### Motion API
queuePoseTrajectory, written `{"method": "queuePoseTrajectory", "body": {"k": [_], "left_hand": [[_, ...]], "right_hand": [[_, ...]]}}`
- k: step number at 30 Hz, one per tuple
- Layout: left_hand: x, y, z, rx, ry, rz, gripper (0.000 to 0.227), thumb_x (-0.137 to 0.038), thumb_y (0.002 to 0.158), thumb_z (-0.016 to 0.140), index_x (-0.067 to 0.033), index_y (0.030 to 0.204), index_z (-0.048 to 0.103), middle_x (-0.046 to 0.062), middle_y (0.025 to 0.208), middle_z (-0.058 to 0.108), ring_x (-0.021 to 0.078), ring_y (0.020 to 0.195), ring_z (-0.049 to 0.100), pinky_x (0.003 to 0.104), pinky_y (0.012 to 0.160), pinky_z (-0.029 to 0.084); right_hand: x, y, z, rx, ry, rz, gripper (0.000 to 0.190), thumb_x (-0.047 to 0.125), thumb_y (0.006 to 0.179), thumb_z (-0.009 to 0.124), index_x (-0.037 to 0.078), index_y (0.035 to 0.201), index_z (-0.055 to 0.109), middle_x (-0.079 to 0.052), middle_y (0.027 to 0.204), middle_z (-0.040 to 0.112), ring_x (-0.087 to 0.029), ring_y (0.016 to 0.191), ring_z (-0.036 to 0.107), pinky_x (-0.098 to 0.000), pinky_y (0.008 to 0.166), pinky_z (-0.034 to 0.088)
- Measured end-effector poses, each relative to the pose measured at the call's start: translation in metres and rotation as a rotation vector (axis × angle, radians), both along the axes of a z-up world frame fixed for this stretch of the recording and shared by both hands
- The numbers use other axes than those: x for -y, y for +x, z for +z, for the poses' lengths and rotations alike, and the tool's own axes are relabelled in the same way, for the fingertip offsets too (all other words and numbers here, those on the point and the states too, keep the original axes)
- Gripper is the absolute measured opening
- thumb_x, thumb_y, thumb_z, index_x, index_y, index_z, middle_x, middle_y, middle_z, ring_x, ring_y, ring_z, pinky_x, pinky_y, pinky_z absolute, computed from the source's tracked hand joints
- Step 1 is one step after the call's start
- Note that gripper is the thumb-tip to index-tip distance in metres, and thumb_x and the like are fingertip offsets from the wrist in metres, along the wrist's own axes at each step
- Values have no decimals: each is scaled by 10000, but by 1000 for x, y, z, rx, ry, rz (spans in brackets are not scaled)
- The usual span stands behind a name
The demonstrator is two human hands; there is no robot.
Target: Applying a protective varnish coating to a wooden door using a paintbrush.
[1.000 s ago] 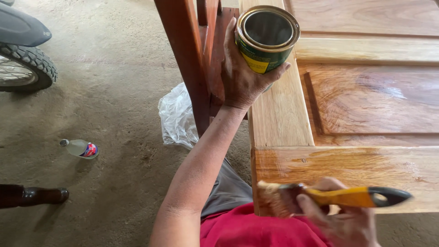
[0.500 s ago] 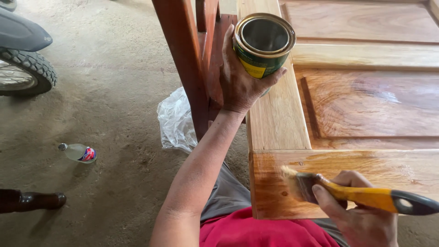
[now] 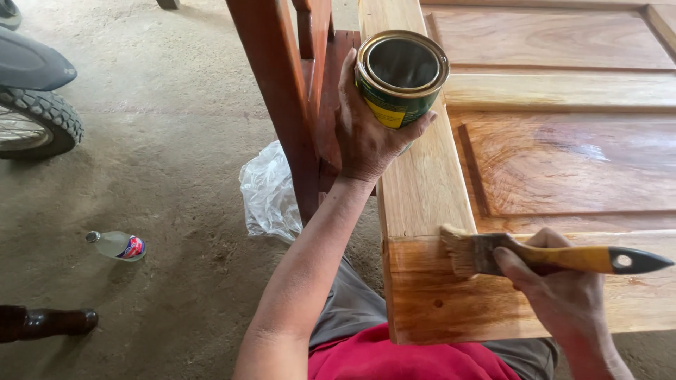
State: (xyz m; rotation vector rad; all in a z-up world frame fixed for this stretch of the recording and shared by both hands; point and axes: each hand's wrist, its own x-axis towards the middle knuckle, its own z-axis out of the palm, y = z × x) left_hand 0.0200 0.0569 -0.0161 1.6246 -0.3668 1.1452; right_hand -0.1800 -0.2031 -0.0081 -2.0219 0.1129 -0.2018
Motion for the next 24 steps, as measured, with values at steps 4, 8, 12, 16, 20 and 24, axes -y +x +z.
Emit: {"method": "queuePoseTrajectory", "body": {"k": [4,8,12,16,20,24], "left_hand": [[-1,-4,3,0,25,49,1215,-567,760,911,-41,1596,204,188,1485,497,301,1336,614,397,1134,581],[-2,-6,5,-12,11,29,1214,-554,752,919,-46,1598,210,185,1489,497,314,1362,609,420,1165,567],[-1,-4,3,5,4,23,1213,-544,754,928,-46,1599,215,180,1485,504,300,1317,610,415,1170,570],[-2,-6,7,-5,-9,26,1200,-524,740,938,-37,1588,243,189,1477,527,315,1350,628,410,1149,578],[-1,-6,8,2,14,65,1200,-521,737,942,-32,1582,245,204,1483,516,324,1346,624,409,1140,577],[0,-6,6,-11,3,24,1192,-538,760,926,-26,1583,233,205,1486,507,316,1346,630,402,1138,588]], "right_hand": [[9,-3,17,-48,-167,-134,255,131,883,794,21,757,602,-23,621,577,-71,567,459,-266,466,342],[16,-6,27,-32,-421,-141,236,170,873,817,3,797,668,-58,643,574,-96,598,461,-290,513,382],[-20,-18,40,45,-437,-147,200,176,874,787,28,970,693,-35,698,683,-88,619,576,-298,527,474],[-80,-23,45,223,-582,76,163,189,822,795,85,852,672,-62,676,705,-139,565,682,-329,495,544],[-114,-21,46,451,-582,264,193,167,835,796,83,820,623,-77,686,640,-182,580,641,-343,509,501],[-107,-9,44,125,-314,315,162,139,840,799,75,833,651,-92,647,614,-228,565,586,-354,488,463]]}}
